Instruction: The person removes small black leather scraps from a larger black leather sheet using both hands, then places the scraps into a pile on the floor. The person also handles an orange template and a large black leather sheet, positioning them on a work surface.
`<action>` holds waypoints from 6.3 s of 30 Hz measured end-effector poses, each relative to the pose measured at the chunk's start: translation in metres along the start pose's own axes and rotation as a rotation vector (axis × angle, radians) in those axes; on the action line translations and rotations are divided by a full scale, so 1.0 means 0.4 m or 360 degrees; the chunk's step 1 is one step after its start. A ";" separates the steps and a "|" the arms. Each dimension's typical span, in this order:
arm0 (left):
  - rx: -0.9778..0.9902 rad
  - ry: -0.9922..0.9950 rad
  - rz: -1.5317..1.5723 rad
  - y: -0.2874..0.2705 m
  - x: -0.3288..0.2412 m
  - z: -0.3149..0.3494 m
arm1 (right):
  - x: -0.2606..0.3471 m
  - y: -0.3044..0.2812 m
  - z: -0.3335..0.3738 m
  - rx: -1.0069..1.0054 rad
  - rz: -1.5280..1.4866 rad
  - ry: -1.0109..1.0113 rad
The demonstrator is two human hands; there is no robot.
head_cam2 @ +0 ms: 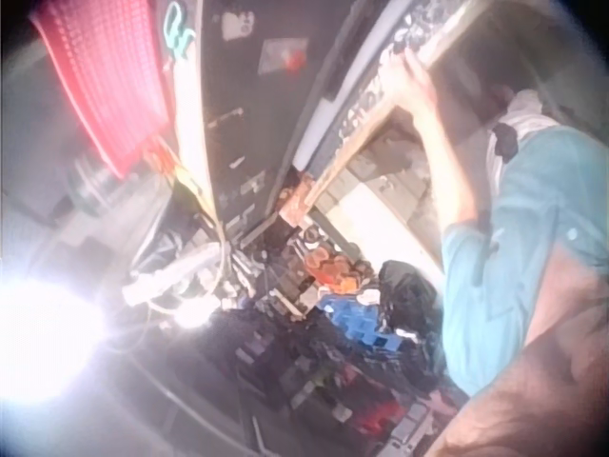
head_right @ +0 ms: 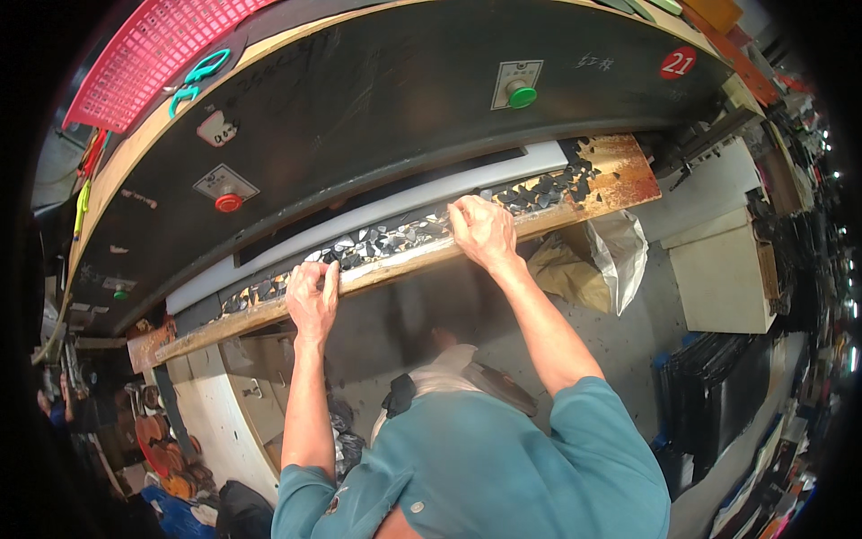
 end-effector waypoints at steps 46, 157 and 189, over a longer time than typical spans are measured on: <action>0.0300 -0.0247 0.0183 -0.201 -0.112 0.378 | 0.366 -0.005 0.383 0.0761 -0.0653 0.0230; -0.0043 -0.0340 0.0081 -0.242 -0.415 0.889 | -0.096 -0.429 0.846 -0.0174 -0.0921 0.0401; 0.0398 -0.0280 0.0765 -0.074 -0.679 0.830 | 0.131 -0.337 0.846 0.0812 -0.1232 0.0462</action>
Point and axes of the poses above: each hand's wrist, its own z-axis away from the middle knuckle, its own y-axis out of the palm, x = y × z, the point moved 5 cm from there along -z, towards the middle knuckle, and after that the axes turned 3 degrees about z, right-handed, at the moved point
